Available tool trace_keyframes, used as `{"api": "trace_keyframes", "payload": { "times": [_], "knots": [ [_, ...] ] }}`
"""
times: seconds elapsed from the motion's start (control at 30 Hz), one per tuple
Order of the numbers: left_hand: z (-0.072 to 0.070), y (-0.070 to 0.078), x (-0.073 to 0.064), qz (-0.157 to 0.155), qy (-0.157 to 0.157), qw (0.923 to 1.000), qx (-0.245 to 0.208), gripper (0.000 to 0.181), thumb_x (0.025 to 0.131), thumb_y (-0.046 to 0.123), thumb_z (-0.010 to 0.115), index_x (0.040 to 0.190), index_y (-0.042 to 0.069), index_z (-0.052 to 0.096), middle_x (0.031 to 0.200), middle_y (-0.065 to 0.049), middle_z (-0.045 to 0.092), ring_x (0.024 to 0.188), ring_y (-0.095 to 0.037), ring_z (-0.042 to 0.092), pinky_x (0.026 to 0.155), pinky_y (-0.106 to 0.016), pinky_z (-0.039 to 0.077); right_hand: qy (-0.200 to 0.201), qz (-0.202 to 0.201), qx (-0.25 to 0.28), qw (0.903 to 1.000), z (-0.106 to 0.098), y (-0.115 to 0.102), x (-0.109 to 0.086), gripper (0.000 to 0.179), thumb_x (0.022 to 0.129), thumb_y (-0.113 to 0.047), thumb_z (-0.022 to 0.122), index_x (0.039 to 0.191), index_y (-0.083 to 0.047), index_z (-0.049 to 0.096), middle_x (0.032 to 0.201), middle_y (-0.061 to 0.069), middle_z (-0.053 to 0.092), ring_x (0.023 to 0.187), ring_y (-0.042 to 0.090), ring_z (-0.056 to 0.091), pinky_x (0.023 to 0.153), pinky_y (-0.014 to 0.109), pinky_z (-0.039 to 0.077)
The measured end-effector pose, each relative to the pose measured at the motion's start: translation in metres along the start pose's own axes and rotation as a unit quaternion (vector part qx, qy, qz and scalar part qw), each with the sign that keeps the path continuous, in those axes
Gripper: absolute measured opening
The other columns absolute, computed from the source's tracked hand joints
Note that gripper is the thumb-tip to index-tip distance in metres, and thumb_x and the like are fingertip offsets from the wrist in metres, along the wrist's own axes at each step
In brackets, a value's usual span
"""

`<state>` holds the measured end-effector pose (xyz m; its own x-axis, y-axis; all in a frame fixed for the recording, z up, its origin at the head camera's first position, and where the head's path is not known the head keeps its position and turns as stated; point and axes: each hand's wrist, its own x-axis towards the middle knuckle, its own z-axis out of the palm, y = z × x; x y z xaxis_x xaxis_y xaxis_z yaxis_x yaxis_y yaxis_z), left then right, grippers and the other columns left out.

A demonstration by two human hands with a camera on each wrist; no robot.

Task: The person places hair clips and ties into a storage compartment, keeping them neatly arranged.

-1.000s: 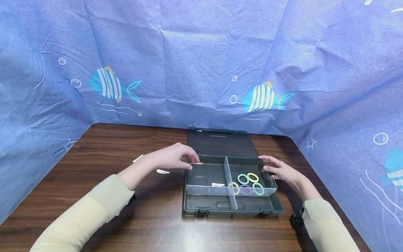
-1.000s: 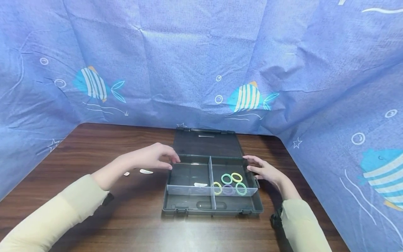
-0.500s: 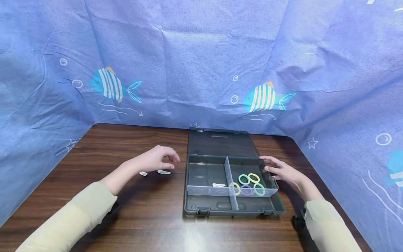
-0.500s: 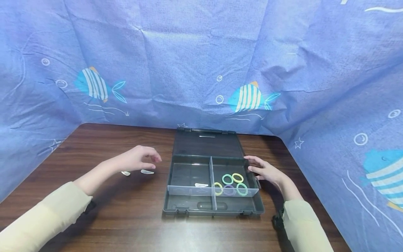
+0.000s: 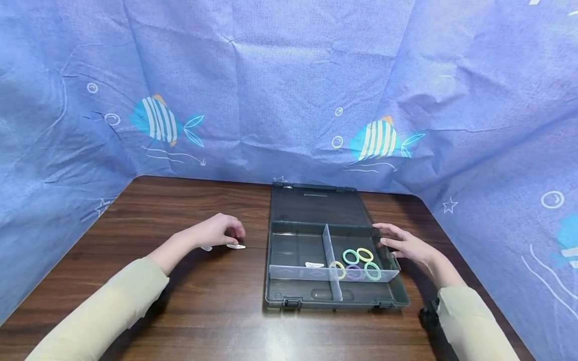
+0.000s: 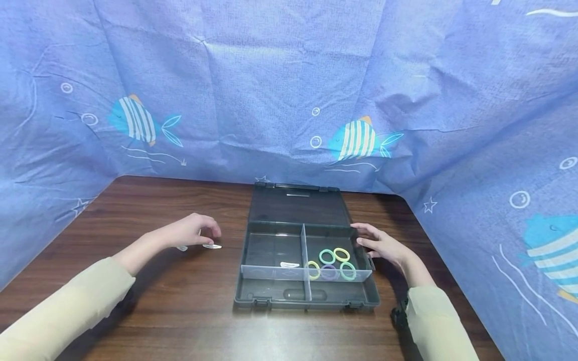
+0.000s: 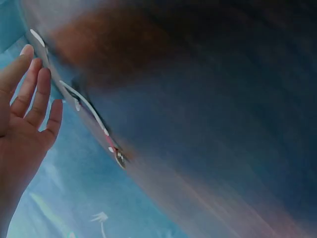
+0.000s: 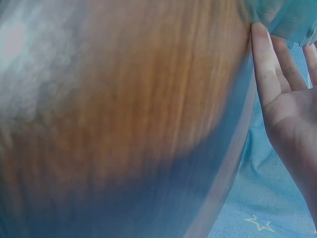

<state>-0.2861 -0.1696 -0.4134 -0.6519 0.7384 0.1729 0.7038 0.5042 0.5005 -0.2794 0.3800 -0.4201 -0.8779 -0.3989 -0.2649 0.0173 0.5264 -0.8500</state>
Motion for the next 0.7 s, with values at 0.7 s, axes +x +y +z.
{"api": "trace_keyframes", "payload": {
  "times": [0.7],
  "knots": [
    [0.0039, -0.0041, 0.0021, -0.026, -0.048, 0.9985, 0.001, 0.008, 0.076, 0.007, 0.074, 0.076, 0.011, 0.068, 0.065, 0.008, 0.06, 0.06, 0.001, 0.05, 0.056, -0.018, 0.043, -0.002, -0.004, 0.005, 1.0, 0.0003, -0.0027, -0.0015, 0.052, 0.099, -0.03, 0.047, 0.147, -0.02, 0.029, 0.151, 0.014, 0.022, 0.114, 0.013, 0.051, 0.09, 0.043, 0.044]
  ]
}}
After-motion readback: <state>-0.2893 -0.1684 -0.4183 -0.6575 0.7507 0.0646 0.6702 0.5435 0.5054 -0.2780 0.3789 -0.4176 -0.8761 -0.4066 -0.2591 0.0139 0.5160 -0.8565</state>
